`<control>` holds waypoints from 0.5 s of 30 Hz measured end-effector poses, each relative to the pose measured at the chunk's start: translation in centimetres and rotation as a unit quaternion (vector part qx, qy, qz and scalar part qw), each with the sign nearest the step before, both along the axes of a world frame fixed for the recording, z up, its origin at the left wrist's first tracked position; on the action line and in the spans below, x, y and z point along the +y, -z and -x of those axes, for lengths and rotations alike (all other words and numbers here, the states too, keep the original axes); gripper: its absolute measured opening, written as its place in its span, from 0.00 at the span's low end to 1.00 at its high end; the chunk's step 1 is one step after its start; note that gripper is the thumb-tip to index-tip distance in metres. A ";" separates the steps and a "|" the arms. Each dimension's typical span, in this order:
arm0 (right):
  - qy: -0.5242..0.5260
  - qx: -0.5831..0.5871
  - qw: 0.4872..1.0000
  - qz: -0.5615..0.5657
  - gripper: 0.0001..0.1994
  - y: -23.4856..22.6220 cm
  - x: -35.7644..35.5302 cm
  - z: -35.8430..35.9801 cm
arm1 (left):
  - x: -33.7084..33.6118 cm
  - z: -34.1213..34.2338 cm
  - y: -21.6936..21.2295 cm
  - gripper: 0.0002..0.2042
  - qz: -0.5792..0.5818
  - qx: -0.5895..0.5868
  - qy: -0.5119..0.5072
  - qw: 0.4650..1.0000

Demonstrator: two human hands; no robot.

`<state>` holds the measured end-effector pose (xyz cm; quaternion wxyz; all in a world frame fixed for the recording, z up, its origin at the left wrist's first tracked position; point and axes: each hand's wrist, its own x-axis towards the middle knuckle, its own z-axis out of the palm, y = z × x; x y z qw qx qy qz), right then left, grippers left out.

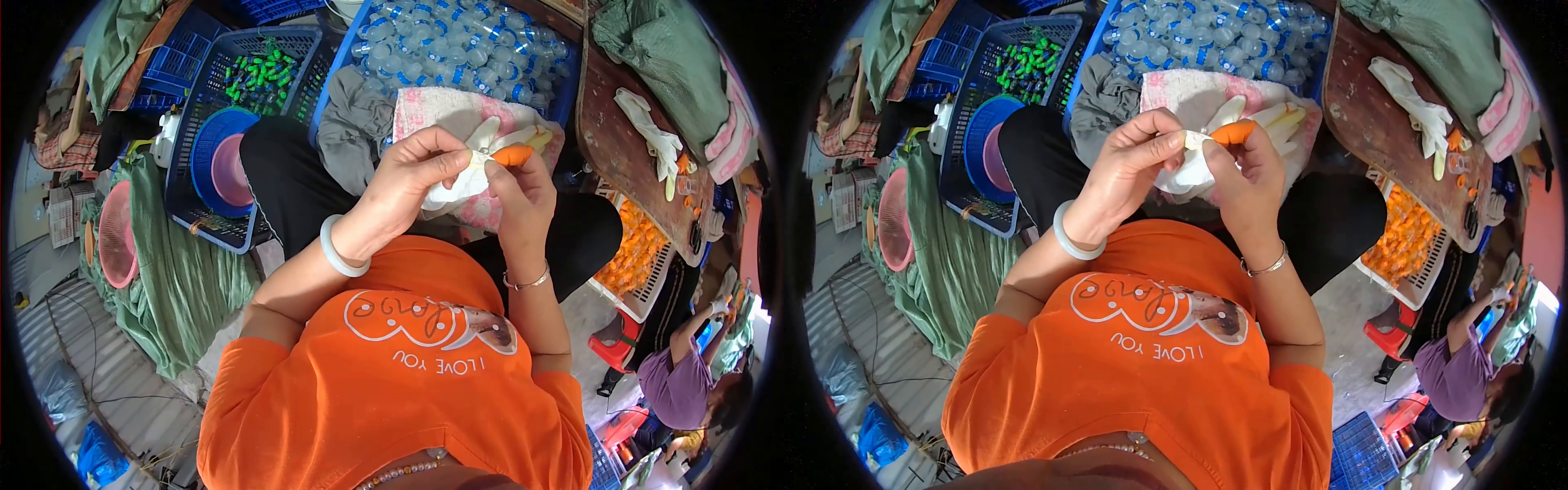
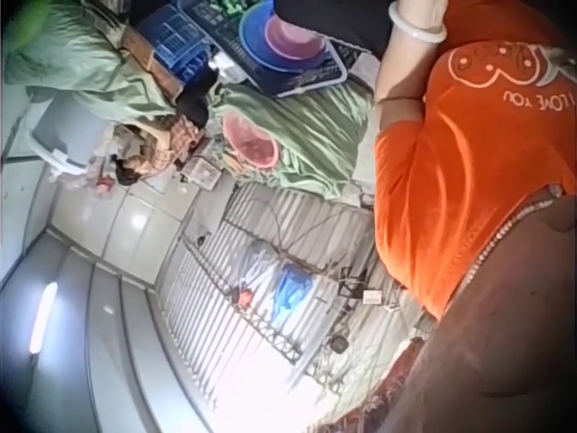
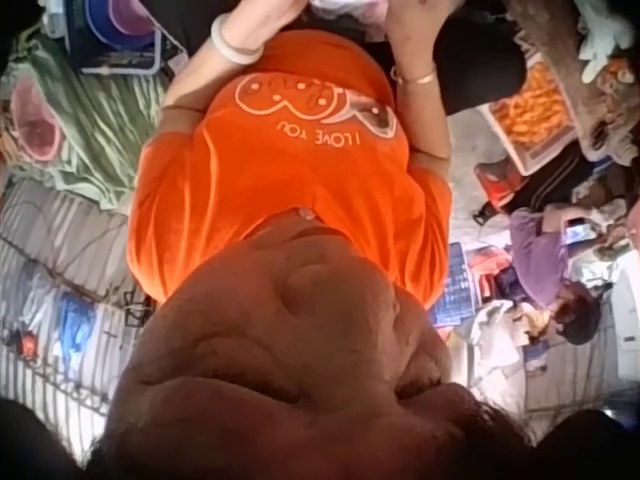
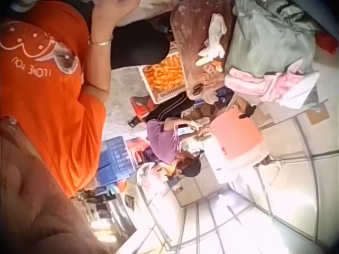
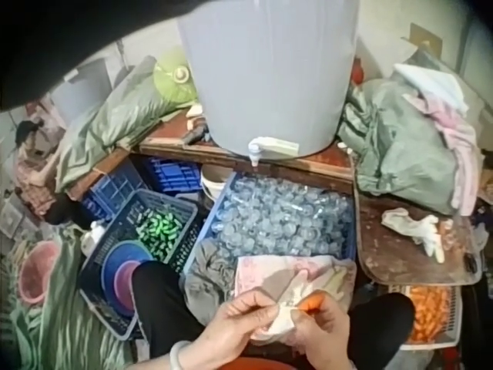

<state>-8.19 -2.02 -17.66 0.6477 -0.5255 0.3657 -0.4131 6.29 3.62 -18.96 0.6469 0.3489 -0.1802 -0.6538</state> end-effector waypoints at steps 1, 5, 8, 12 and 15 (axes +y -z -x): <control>-0.007 -0.003 1.000 -0.014 0.03 -0.1 0.0 0.1 | 0.0 0.0 0.0 0.05 0.004 -0.011 0.001 1.000; -0.033 -0.077 0.995 -0.058 0.02 -0.2 0.1 -0.6 | -0.7 1.2 -0.6 0.07 -0.035 0.201 -0.017 0.979; -0.029 -0.062 0.997 -0.043 0.03 -0.7 0.0 -0.5 | -0.6 0.8 -1.3 0.08 -0.030 0.230 0.049 0.971; -0.023 -0.021 0.999 0.035 0.04 0.3 -0.7 0.2 | -0.5 0.5 -2.6 0.08 -0.081 0.137 0.101 0.982; -0.017 -0.013 0.999 0.049 0.04 0.3 -0.7 0.0 | -0.5 0.2 -1.3 0.09 -0.072 0.084 0.101 0.989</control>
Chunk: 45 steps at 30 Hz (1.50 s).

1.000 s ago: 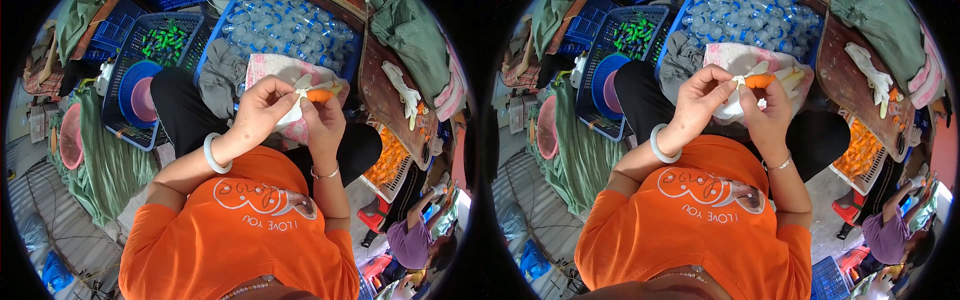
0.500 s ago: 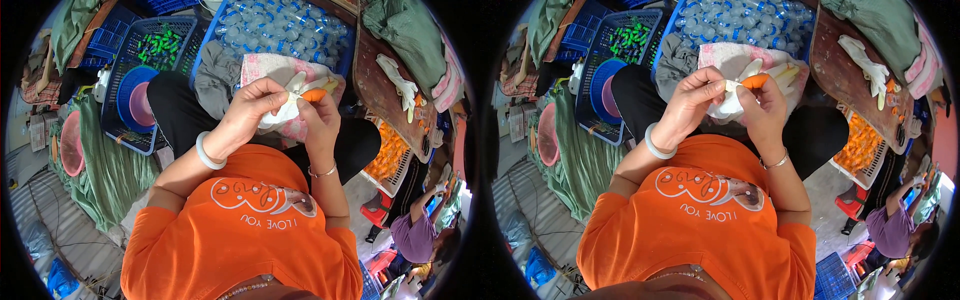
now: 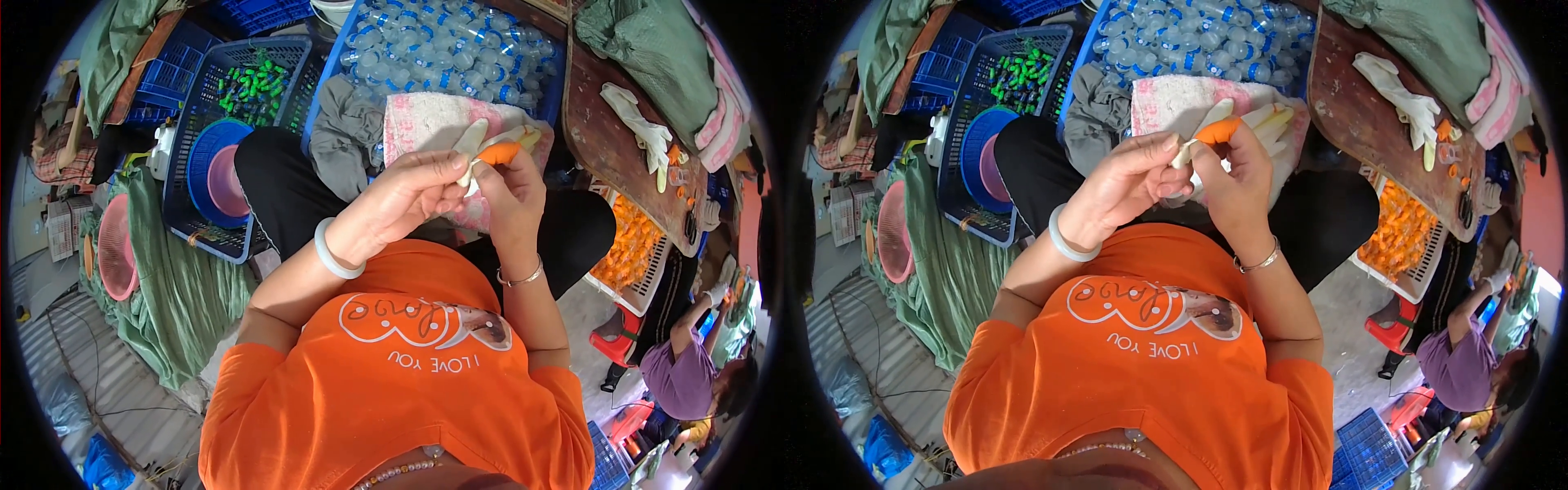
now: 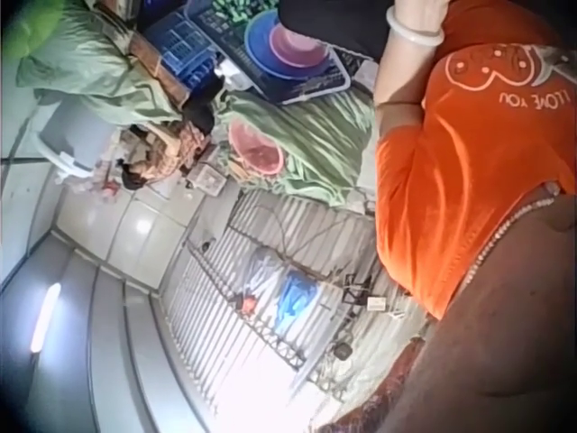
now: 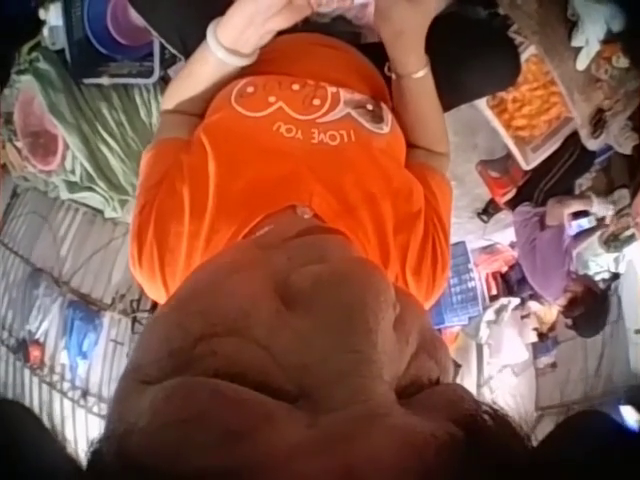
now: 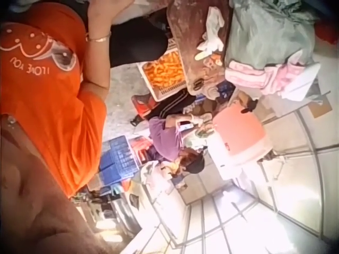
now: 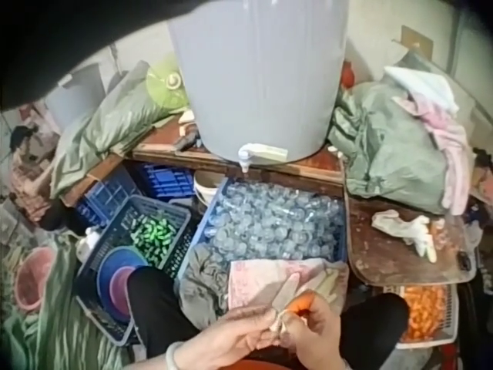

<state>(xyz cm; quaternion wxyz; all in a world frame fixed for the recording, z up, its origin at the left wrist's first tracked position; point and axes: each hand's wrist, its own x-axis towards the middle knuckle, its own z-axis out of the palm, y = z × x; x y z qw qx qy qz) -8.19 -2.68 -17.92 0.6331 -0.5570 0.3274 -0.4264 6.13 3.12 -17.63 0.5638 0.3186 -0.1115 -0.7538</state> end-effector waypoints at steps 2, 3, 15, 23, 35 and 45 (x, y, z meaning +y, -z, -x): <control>0.011 -0.009 0.999 -0.043 0.05 -0.3 0.3 -0.1 | 0.0 -0.3 1.5 0.10 0.070 0.015 -0.018 0.997; 0.011 -0.009 0.999 -0.043 0.05 -0.3 0.3 0.0 | 0.0 -0.2 1.4 0.10 0.070 0.016 -0.018 0.997; 0.030 0.084 0.980 0.179 0.08 -0.3 0.4 0.7 | 0.3 1.2 0.2 0.06 0.076 -0.202 -0.122 0.969; -0.026 -0.069 0.996 -0.050 0.08 -0.8 0.3 0.8 | 0.6 0.9 -0.2 0.06 0.115 -0.183 -0.097 0.971; 0.087 0.169 0.872 0.450 0.08 -0.2 0.9 0.1 | 0.5 2.2 0.3 0.05 0.152 -0.289 -0.212 0.921; 0.046 0.085 0.943 0.319 0.09 -0.6 0.7 0.3 | 0.4 1.4 0.4 0.08 0.168 -0.189 -0.192 0.948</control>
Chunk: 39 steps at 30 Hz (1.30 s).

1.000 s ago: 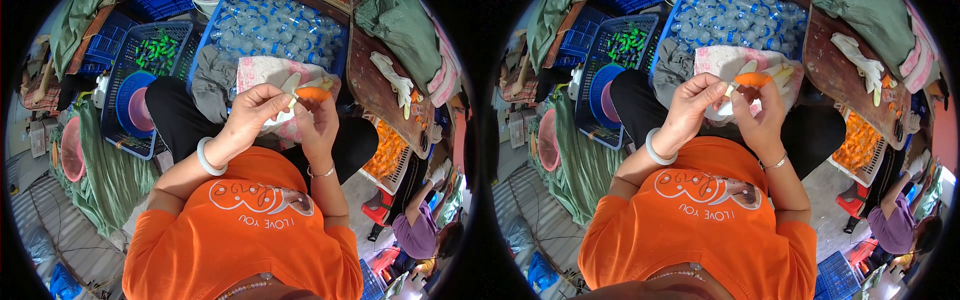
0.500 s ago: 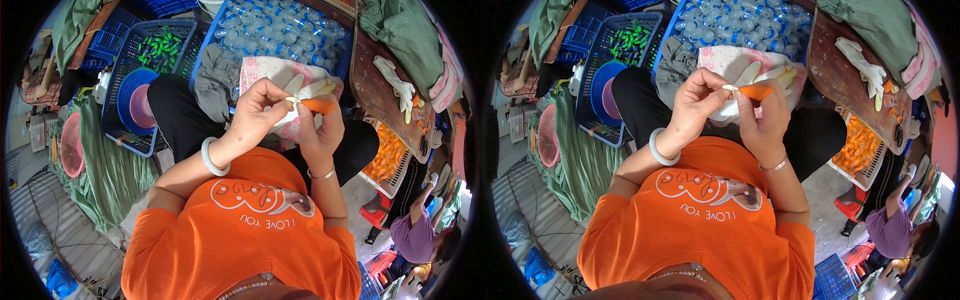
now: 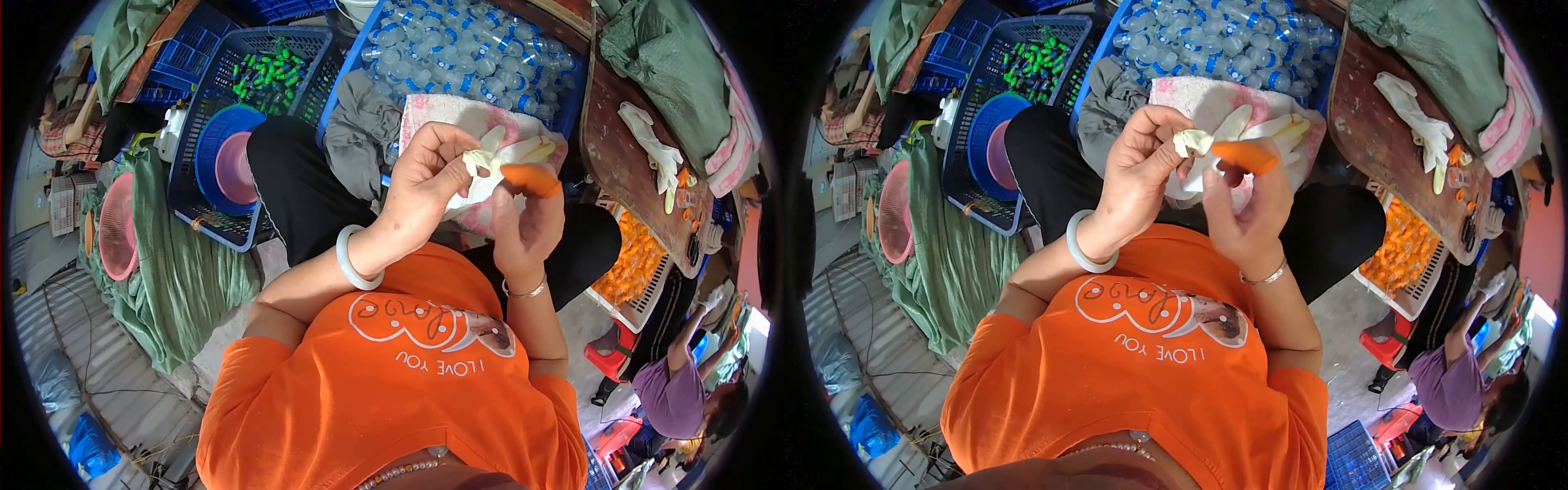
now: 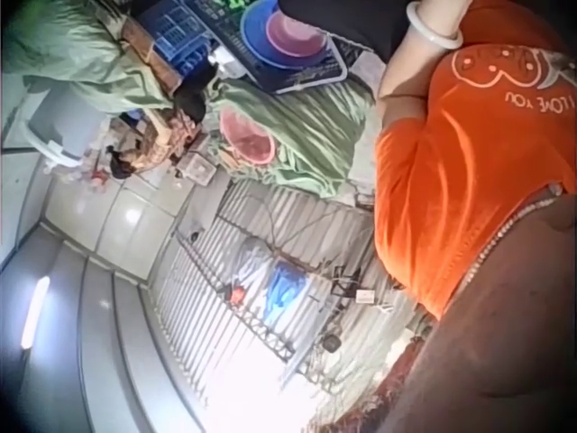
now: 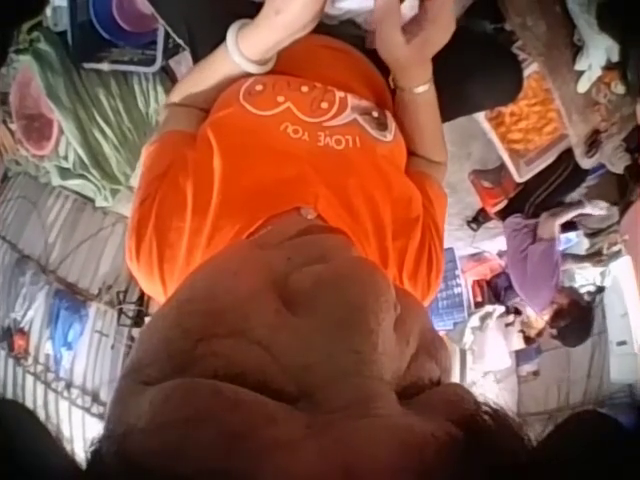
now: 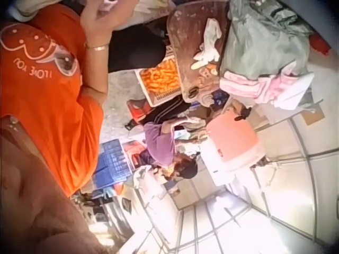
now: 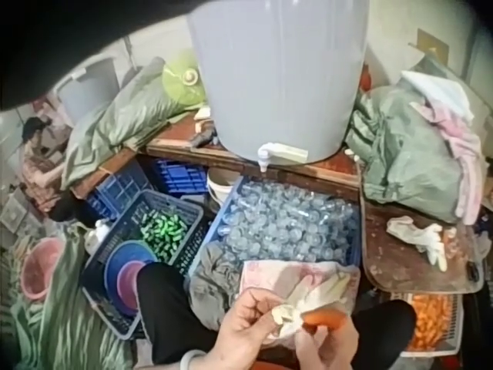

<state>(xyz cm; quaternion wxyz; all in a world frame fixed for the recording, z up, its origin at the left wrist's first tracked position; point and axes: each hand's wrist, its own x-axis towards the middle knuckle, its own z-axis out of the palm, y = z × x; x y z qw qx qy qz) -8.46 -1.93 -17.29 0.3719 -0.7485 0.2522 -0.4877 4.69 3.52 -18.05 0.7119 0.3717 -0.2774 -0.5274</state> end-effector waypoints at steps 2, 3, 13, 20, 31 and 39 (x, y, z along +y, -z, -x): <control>0.003 -0.016 0.999 -0.044 0.10 -0.1 0.0 0.0 | 0.0 0.0 -0.2 0.08 0.006 -0.010 0.011 1.000; 0.000 -0.045 0.995 -0.090 0.10 -0.2 0.0 -0.2 | 0.0 0.1 -0.3 0.09 0.003 -0.015 0.002 1.000; -0.024 -0.095 0.970 -0.223 0.06 0.2 -0.8 0.4 | 0.2 0.0 -0.7 0.06 -0.046 -0.032 0.011 0.998; -0.028 -0.182 0.921 -0.344 0.03 -0.5 -0.7 0.4 | 0.1 -0.9 -0.5 0.05 -0.061 0.067 0.039 0.995; -0.040 -0.181 0.911 -0.368 0.02 -1.1 -1.6 1.1 | -0.7 -1.0 -1.9 0.05 -0.046 -0.014 0.001 0.999; -0.041 -0.199 0.905 -0.375 0.03 -1.1 -1.5 1.5 | -1.4 -1.3 -1.5 0.07 -0.031 -0.089 0.098 0.991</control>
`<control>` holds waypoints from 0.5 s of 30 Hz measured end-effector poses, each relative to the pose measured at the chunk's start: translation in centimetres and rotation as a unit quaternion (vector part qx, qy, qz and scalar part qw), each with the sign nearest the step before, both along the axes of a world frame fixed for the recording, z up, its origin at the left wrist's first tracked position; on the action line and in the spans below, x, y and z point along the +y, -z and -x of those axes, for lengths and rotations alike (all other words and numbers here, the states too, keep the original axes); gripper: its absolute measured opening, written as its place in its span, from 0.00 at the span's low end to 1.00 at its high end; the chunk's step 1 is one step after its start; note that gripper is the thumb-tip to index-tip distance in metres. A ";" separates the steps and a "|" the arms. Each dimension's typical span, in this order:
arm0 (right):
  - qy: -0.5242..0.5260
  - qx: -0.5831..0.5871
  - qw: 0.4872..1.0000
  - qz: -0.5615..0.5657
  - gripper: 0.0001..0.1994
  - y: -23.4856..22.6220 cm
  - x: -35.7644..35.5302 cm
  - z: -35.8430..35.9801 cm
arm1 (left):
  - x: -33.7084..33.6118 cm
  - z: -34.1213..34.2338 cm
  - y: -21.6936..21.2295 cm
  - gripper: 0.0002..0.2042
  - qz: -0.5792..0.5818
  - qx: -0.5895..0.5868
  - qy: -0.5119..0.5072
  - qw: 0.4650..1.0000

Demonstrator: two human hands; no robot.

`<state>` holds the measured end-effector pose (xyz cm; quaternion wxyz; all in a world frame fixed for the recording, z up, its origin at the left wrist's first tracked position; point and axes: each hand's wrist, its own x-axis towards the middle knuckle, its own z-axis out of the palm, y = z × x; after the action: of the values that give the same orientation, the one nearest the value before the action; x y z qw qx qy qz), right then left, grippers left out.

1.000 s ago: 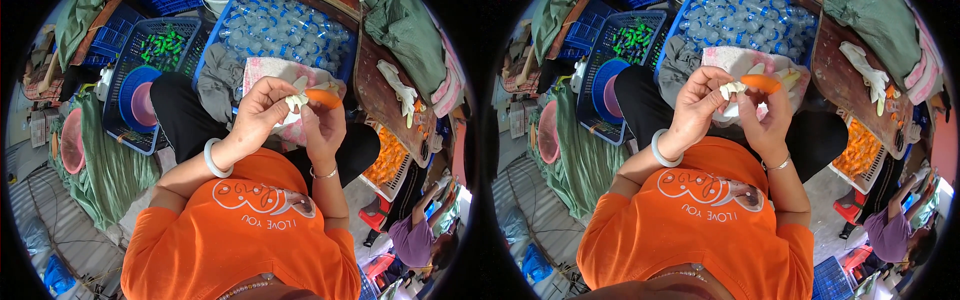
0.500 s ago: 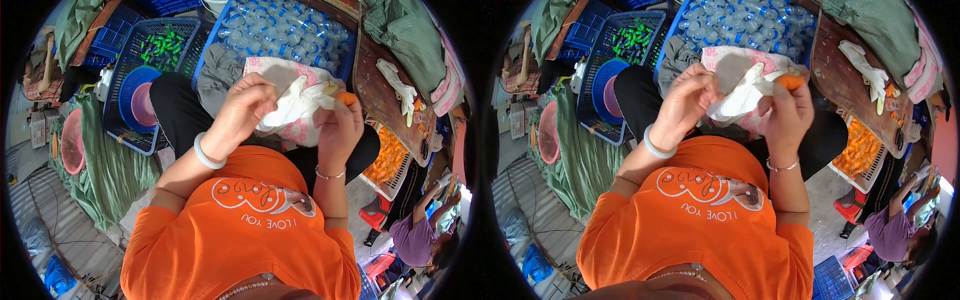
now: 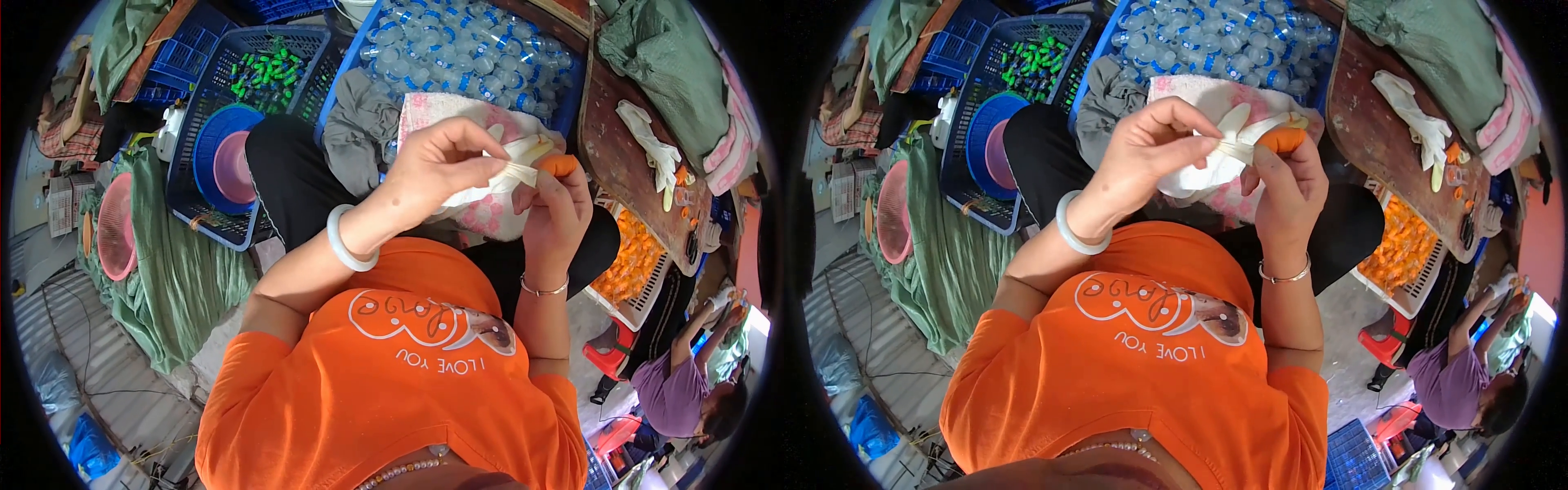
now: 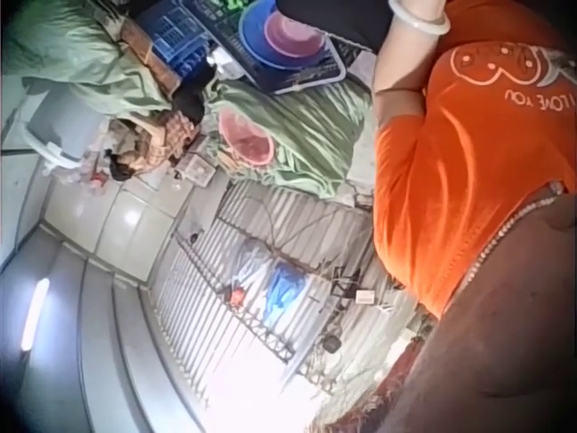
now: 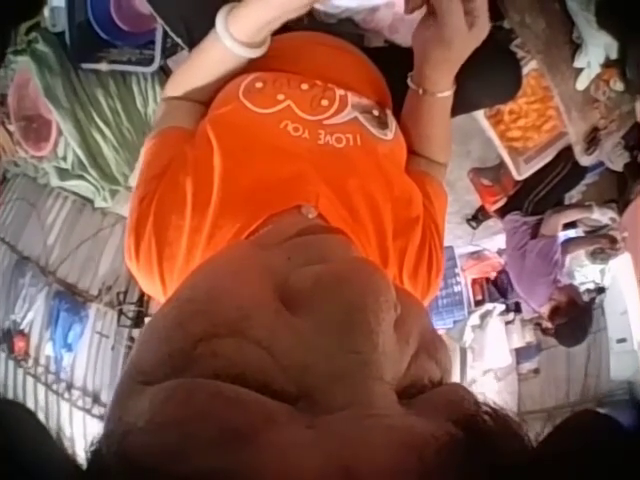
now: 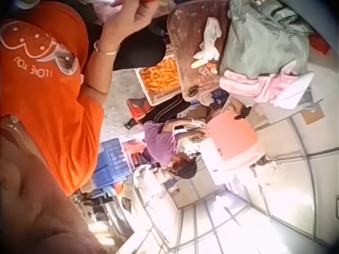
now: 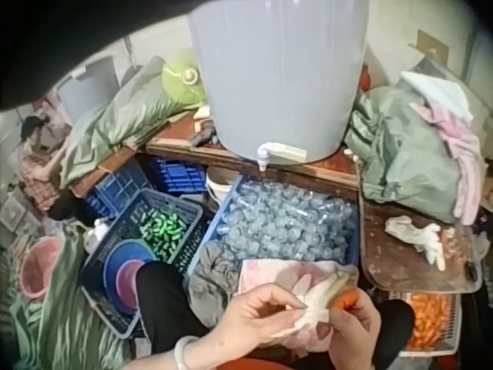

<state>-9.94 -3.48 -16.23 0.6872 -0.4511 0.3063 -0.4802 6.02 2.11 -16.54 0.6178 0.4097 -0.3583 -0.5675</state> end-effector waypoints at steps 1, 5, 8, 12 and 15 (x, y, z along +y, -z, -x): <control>0.002 -0.025 1.000 -0.013 0.04 0.0 -0.2 0.3 | 0.1 -0.5 0.1 0.07 -0.006 0.032 -0.013 0.999; -0.010 -0.061 0.998 -0.033 0.05 -0.2 -0.7 0.5 | 0.2 -2.2 0.0 0.07 -0.007 0.079 -0.037 0.996; -0.026 -0.063 0.997 -0.042 0.05 -0.2 -1.1 0.5 | -0.6 -0.6 -0.6 0.06 0.004 0.076 -0.055 0.996; -0.037 -0.050 0.997 -0.051 0.05 0.4 -0.9 1.0 | -1.0 2.0 -1.6 0.05 0.005 0.022 -0.047 0.999; -0.020 -0.038 0.998 -0.036 0.04 0.5 -1.1 2.0 | -1.1 2.1 -0.6 0.04 -0.025 -0.049 -0.010 0.998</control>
<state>-11.93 -4.60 -16.73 0.7233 -0.4134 0.2877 -0.4724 3.91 1.03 -15.98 0.5946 0.4561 -0.3701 -0.5490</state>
